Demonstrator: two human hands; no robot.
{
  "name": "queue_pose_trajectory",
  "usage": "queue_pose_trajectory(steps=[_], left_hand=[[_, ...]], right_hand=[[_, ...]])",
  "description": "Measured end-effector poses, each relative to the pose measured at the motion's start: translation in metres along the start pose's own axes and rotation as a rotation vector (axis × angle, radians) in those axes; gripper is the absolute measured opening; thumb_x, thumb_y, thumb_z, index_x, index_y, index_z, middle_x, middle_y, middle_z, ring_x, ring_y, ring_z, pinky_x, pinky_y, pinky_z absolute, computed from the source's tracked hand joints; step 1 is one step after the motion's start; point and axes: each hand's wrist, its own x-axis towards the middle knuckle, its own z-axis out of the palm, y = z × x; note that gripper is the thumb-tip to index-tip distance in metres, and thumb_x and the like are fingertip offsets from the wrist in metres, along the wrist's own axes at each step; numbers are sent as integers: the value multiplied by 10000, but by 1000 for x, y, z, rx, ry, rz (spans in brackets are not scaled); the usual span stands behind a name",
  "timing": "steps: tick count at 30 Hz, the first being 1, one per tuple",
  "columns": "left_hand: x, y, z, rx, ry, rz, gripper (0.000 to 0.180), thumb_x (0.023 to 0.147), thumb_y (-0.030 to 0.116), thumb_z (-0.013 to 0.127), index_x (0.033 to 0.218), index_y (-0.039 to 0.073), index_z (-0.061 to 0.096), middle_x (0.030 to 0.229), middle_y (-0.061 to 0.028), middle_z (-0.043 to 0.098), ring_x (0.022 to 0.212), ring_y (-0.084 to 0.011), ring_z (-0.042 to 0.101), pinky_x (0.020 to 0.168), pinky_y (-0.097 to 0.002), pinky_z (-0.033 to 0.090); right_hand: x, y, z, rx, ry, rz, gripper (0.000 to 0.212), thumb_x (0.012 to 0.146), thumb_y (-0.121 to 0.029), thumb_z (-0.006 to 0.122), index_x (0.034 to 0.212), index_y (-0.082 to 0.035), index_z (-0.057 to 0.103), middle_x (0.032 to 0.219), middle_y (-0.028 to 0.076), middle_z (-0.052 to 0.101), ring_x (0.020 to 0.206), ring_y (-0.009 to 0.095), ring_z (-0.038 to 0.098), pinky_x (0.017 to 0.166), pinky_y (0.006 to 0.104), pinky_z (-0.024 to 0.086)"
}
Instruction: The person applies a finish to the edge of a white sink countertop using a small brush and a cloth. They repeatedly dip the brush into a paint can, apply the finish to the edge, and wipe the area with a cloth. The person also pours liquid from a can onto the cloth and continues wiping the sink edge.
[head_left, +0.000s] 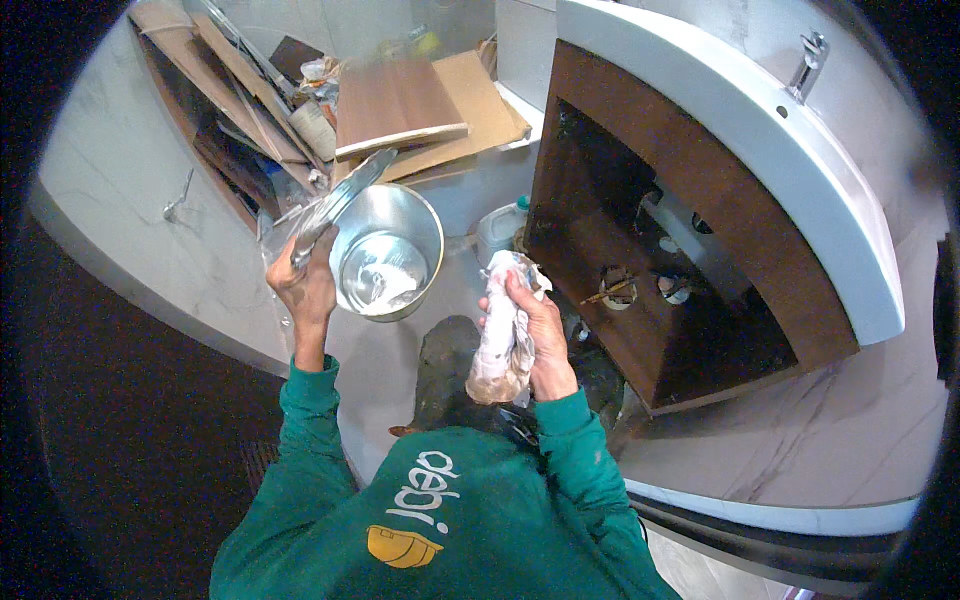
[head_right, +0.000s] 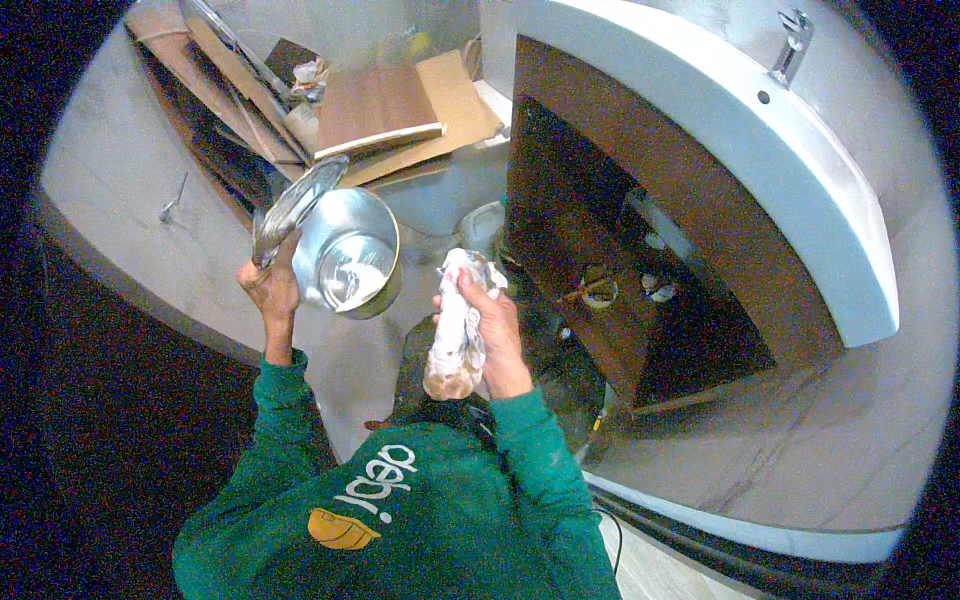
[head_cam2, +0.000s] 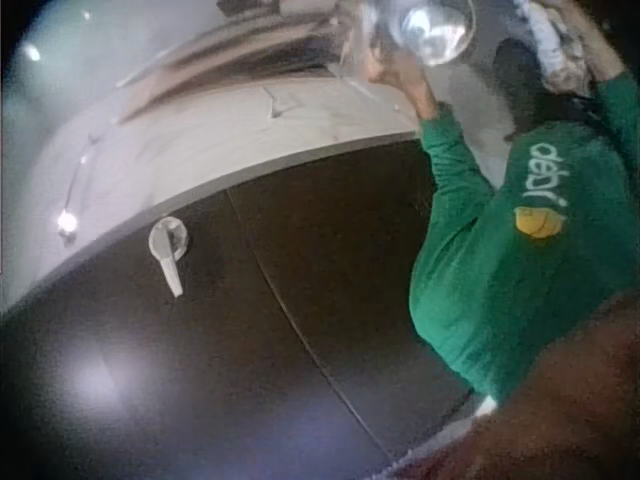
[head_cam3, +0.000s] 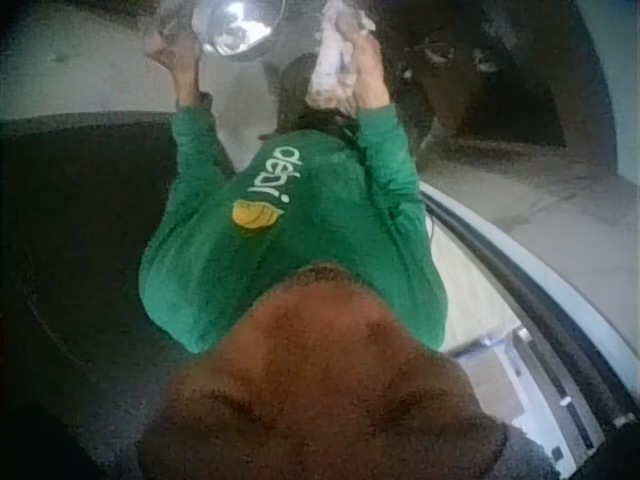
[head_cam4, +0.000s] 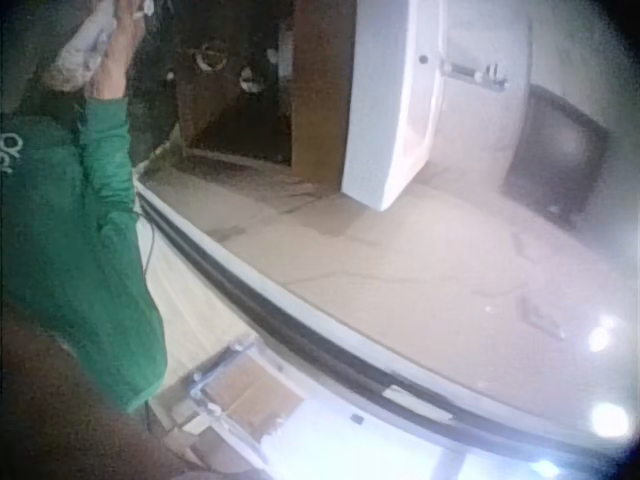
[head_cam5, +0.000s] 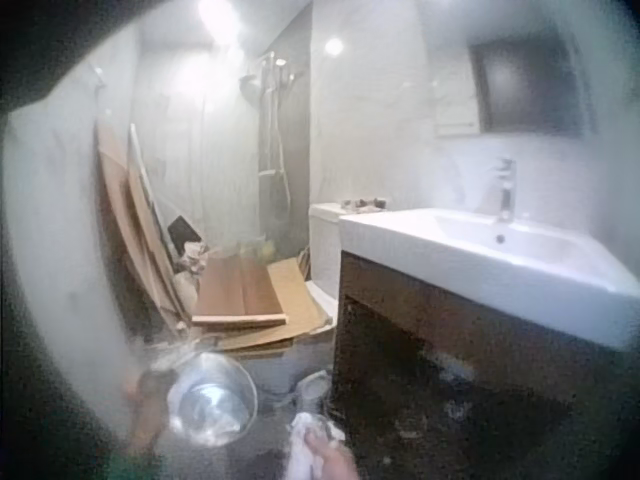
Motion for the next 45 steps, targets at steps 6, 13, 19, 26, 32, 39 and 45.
queue_pose_trajectory(steps=[6, 13, 19, 26, 32, 39, 45], left_hand=[[-67, -115, 26, 164, 42, -265, 203, 842, 156, 754, 906, -34, 727, 829, -171, 725, 697, -283, 683, 657, -366, 502], [-133, -227, 79, 188, -6, -517, 228, 879, 175, 706, 960, -37, 729, 924, -179, 736, 812, -293, 695, 744, -382, 517], [-190, -338, 121, 123, -15, -540, 175, 893, 118, 672, 949, -37, 730, 959, -173, 733, 846, -270, 687, 775, -361, 531], [-251, -435, 130, -293, 5, -649, 291, 931, 141, 643, 1106, -88, 680, 1131, -199, 685, 996, -276, 650, 891, -416, 518], [-250, -524, 104, -40, -160, -429, 290, 986, 125, 551, 1204, -18, 677, 1209, -192, 662, 1080, -309, 631, 931, -403, 508], [-211, -503, 102, 255, -268, -192, 288, 969, 145, 618, 1189, -37, 660, 1150, -201, 666, 1004, -279, 648, 875, -388, 541], [-187, -376, 139, 42, -408, -473, 291, 949, 139, 645, 1186, -31, 646, 1168, -189, 658, 1003, -262, 650, 849, -386, 562]], right_hand=[[8, 3, -1, -135, 168, -58, 301, 929, -319, 701, 1018, -36, 650, 783, 59, 683, 544, 141, 624, 463, 267, 507], [12, -5, -5, -221, 233, -109, 291, 877, -218, 715, 1078, -19, 643, 865, 77, 704, 626, 171, 664, 556, 296, 548], [11, -19, -3, 8, 112, -90, 373, 796, -22, 625, 1159, 61, 609, 978, 149, 714, 806, 262, 717, 735, 336, 589], [0, -17, 12, -263, 327, -243, 339, 845, -152, 762, 1129, -16, 636, 935, 86, 713, 733, 178, 686, 628, 339, 597], [-17, -9, 19, -127, 473, -372, 317, 808, -65, 687, 1110, 23, 649, 966, 124, 734, 732, 233, 720, 684, 353, 616], [-62, -25, 63, -225, 557, -958, 448, 779, -25, 694, 1209, 40, 587, 1117, 191, 685, 850, 240, 706, 750, 356, 607], [-105, -29, 59, -296, 748, -1214, 435, 818, -38, 703, 1233, 44, 599, 1203, 161, 668, 931, 196, 686, 884, 309, 538]])
